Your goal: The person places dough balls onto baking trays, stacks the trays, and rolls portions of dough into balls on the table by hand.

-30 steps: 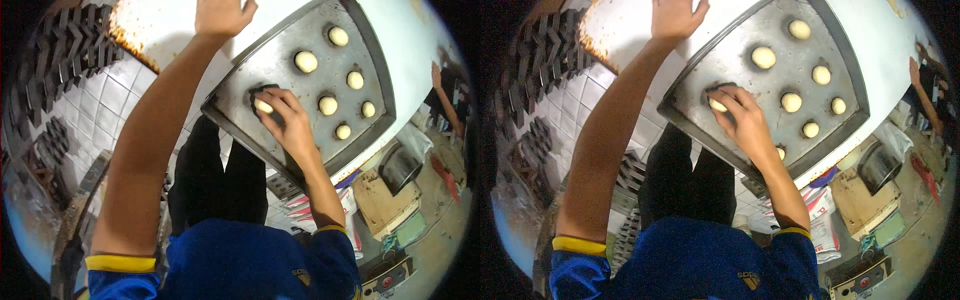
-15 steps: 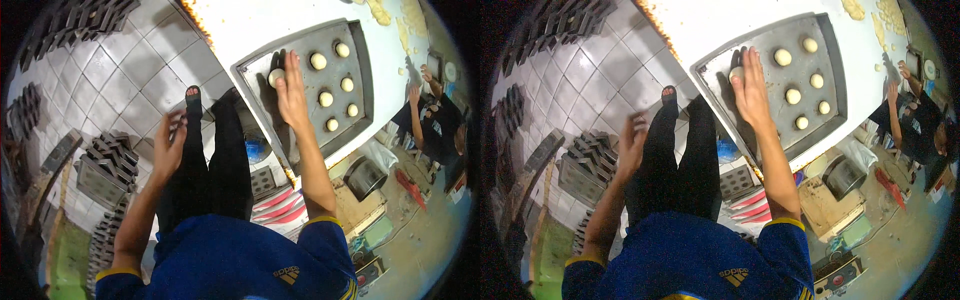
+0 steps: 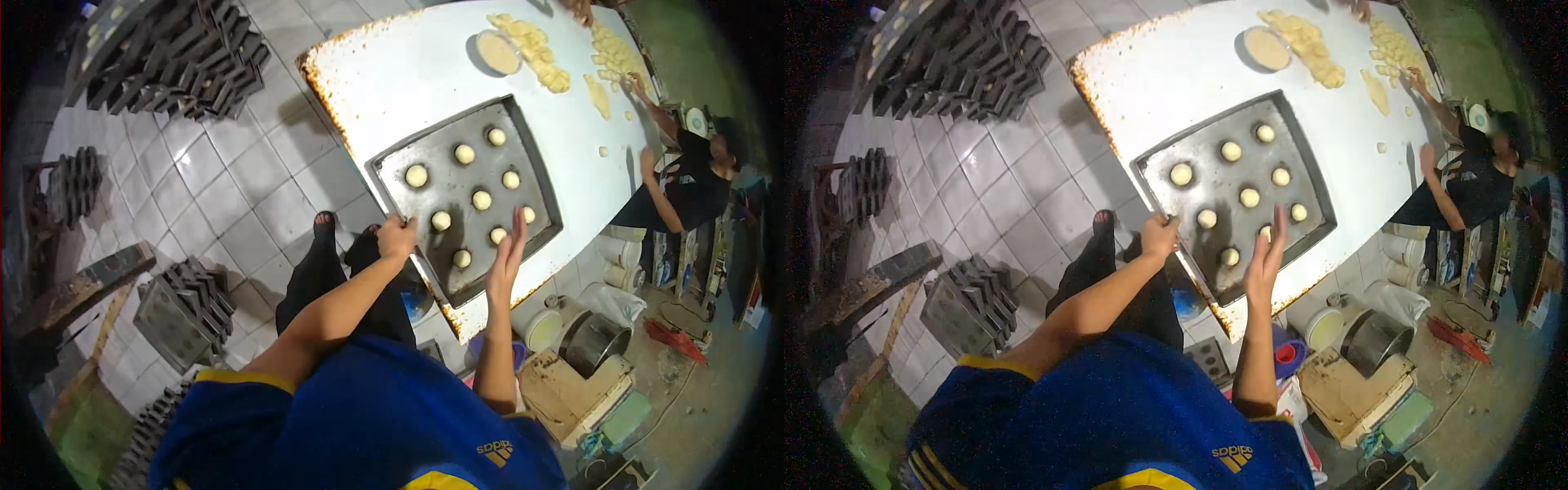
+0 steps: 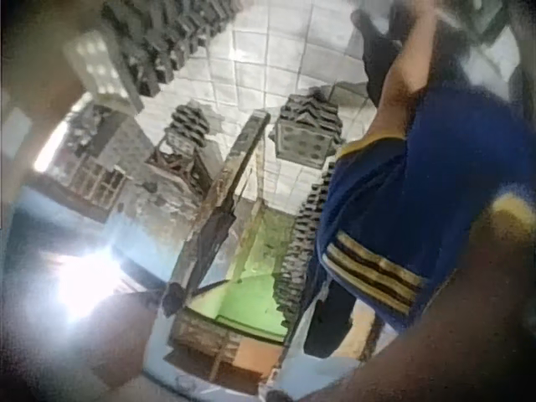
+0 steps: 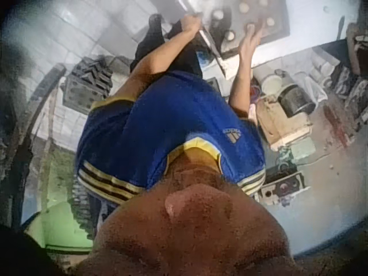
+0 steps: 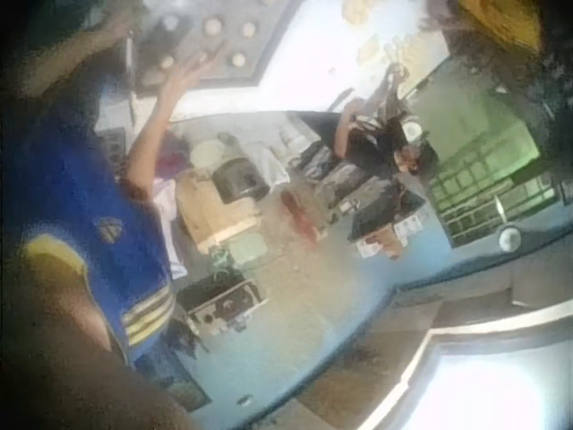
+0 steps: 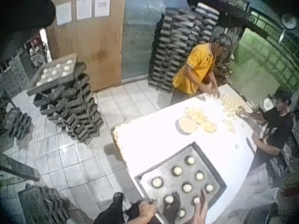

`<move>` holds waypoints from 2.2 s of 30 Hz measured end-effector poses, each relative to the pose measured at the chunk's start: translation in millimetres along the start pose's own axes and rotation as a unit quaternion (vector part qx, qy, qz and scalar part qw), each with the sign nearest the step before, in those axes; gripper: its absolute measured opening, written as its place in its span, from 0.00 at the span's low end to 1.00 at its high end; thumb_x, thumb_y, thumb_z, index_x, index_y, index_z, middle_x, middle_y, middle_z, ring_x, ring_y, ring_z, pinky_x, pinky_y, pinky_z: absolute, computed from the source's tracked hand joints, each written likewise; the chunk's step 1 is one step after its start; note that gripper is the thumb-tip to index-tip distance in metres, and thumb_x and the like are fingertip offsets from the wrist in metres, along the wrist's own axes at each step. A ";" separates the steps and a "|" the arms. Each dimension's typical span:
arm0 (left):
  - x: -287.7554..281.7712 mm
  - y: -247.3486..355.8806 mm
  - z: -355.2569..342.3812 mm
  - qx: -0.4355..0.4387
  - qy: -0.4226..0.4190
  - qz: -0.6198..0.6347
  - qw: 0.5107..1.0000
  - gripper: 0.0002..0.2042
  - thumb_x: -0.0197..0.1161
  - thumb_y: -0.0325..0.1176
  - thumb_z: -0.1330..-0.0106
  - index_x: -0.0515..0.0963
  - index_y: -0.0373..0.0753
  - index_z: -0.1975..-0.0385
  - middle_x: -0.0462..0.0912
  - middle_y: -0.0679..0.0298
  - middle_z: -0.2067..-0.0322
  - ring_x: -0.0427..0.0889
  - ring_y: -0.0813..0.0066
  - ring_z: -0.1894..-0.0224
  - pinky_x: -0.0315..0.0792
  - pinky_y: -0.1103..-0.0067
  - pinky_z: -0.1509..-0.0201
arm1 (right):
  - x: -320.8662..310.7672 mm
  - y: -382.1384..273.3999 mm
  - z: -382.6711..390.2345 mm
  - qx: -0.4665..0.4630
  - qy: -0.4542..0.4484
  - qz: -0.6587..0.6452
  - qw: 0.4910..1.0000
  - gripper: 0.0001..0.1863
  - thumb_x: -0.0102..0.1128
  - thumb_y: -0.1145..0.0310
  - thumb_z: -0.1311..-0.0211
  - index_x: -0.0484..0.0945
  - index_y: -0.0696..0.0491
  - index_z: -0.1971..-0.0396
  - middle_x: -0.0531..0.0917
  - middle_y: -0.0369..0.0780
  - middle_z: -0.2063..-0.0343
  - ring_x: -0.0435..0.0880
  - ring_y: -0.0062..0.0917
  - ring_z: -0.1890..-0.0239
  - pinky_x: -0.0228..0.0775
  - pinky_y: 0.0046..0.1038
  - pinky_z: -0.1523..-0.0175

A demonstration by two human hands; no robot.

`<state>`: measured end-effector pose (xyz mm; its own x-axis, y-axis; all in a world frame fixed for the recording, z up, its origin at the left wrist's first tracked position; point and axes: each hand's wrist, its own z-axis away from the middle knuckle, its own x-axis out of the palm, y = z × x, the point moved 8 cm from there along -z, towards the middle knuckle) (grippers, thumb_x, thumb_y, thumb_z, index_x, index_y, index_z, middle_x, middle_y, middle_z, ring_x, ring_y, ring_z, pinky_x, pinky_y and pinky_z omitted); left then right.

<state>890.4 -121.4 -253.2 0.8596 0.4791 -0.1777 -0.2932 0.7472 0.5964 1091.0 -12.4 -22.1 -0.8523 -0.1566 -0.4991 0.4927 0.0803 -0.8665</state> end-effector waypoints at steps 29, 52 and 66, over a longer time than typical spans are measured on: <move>-327.6 176.1 85.7 0.158 -0.020 0.436 0.886 0.39 0.69 0.25 0.32 0.54 0.53 0.26 0.73 0.60 0.42 0.78 0.64 0.44 0.81 0.60 0.49 | 132.5 -93.7 28.5 0.239 0.014 -0.349 0.906 0.62 0.69 0.76 0.51 0.49 0.49 0.12 0.72 0.48 0.27 0.75 0.43 0.31 0.72 0.43 0.28; -1021.3 522.2 -242.4 0.330 0.182 0.456 0.807 0.21 0.61 0.35 0.31 0.75 0.38 0.40 0.85 0.54 0.43 0.89 0.57 0.45 0.88 0.55 0.45 | 424.9 -420.8 -173.9 0.010 -0.200 -0.273 0.941 0.53 0.59 0.35 0.21 0.37 0.33 0.10 0.57 0.51 0.18 0.77 0.47 0.29 0.77 0.50 0.32; -991.7 493.4 -180.4 0.302 0.347 0.353 0.815 0.47 0.68 0.36 0.31 0.46 0.51 0.15 0.77 0.49 0.38 0.79 0.59 0.50 0.80 0.60 0.43 | 332.5 -290.2 -117.2 0.157 -0.100 -0.200 0.962 0.44 0.51 0.35 0.16 0.45 0.31 0.11 0.69 0.50 0.24 0.83 0.39 0.38 0.79 0.46 0.38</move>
<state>-182.2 -144.8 76.1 0.0598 0.9930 0.1015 -0.1727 -0.0899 0.9809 644.0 27.6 62.4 -0.9492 -0.3024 -0.0868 0.1878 -0.3232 -0.9275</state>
